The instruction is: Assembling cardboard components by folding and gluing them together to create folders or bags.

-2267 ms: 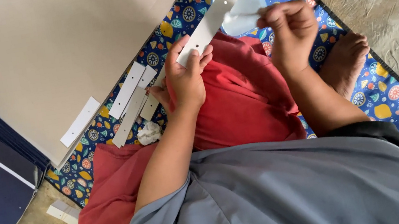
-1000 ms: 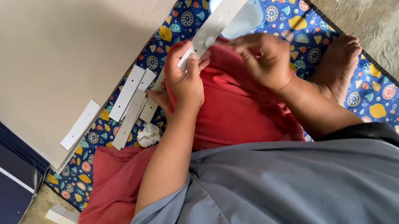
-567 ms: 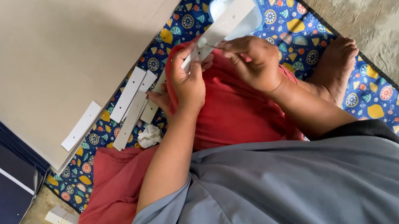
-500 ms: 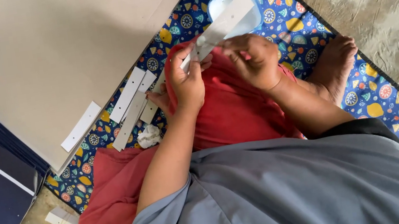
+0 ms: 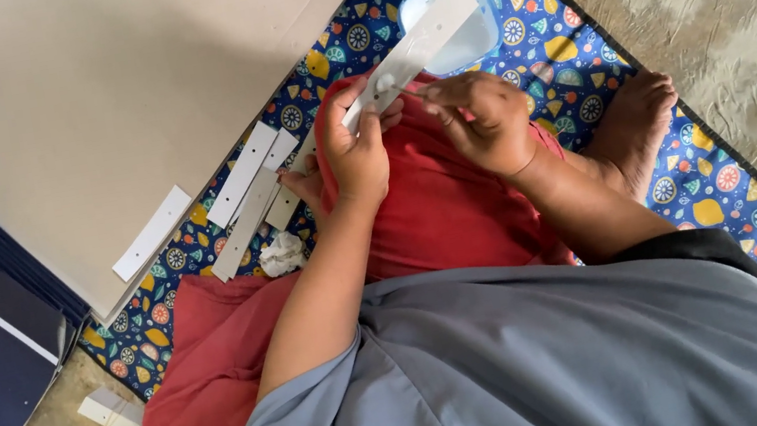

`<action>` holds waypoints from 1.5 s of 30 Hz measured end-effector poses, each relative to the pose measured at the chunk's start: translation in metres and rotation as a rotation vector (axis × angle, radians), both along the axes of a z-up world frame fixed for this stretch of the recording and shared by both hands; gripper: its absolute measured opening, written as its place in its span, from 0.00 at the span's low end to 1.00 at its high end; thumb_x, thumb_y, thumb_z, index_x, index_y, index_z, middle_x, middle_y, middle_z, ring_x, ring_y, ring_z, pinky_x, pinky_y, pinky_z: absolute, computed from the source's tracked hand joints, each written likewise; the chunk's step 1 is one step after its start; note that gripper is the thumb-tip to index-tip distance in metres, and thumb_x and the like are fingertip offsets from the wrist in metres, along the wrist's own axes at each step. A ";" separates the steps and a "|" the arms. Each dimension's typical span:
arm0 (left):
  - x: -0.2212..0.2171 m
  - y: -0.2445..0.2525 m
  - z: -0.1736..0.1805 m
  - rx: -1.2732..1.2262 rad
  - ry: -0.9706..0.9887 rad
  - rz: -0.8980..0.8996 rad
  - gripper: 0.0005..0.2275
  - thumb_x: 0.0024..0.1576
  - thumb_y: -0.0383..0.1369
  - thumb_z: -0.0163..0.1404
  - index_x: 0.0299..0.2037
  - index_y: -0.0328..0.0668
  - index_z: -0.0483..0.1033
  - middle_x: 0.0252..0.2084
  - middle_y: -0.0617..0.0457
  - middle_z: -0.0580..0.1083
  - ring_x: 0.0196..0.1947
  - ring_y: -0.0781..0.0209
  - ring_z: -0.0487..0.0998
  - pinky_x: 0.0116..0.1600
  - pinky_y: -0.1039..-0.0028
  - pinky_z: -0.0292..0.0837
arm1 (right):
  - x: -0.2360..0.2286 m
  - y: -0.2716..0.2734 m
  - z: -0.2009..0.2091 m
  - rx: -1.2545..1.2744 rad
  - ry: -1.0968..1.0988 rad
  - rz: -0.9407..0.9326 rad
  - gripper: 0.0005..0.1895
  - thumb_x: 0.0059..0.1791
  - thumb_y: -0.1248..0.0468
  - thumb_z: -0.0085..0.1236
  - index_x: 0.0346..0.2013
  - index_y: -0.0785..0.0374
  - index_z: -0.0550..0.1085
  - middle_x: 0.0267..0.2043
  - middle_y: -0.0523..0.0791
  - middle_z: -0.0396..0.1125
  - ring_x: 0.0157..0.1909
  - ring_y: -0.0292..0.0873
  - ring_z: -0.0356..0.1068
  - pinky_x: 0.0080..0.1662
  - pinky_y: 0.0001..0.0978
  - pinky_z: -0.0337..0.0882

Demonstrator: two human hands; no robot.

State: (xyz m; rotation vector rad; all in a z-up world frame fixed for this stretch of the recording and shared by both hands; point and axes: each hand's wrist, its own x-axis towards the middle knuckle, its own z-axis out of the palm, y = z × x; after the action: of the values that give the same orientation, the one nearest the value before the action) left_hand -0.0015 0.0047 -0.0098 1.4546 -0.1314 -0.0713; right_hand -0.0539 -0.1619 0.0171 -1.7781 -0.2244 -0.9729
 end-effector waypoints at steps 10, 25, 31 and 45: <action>-0.001 0.010 0.018 -0.196 0.154 -0.052 0.14 0.66 0.22 0.42 0.62 0.37 0.63 0.49 0.39 0.74 0.49 0.51 0.80 0.59 0.64 0.80 | 0.015 -0.062 -0.049 0.091 0.348 -0.181 0.06 0.56 0.79 0.65 0.46 0.75 0.76 0.31 0.47 0.67 0.27 0.35 0.57 0.30 0.27 0.59; 0.038 0.092 0.068 0.858 -0.907 -0.306 0.06 0.57 0.27 0.56 0.43 0.41 0.78 0.56 0.52 0.73 0.55 0.53 0.79 0.56 0.66 0.76 | 0.048 -0.063 -0.023 -0.437 0.391 0.141 0.28 0.45 0.72 0.71 0.59 0.73 0.75 0.67 0.60 0.61 0.67 0.62 0.61 0.65 0.53 0.64; 0.074 0.112 0.098 0.853 -1.118 -0.458 0.08 0.54 0.26 0.61 0.42 0.39 0.79 0.58 0.46 0.72 0.56 0.49 0.80 0.56 0.62 0.80 | 0.113 -0.038 0.037 -0.733 0.361 0.437 0.31 0.40 0.63 0.73 0.58 0.70 0.79 0.61 0.54 0.72 0.60 0.54 0.70 0.62 0.43 0.67; 0.116 0.129 0.003 0.870 -0.738 -0.245 0.36 0.62 0.30 0.64 0.73 0.54 0.49 0.70 0.48 0.65 0.64 0.50 0.78 0.65 0.65 0.78 | 0.134 -0.041 -0.014 -0.585 0.374 0.293 0.30 0.39 0.71 0.80 0.56 0.70 0.82 0.50 0.51 0.70 0.53 0.49 0.65 0.54 0.39 0.67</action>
State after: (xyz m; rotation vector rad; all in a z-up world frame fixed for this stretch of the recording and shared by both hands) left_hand 0.1142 0.1336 -0.0071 2.2683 -0.9780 0.2457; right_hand 0.0805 -0.2033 0.0028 -2.3340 -0.5538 -0.3646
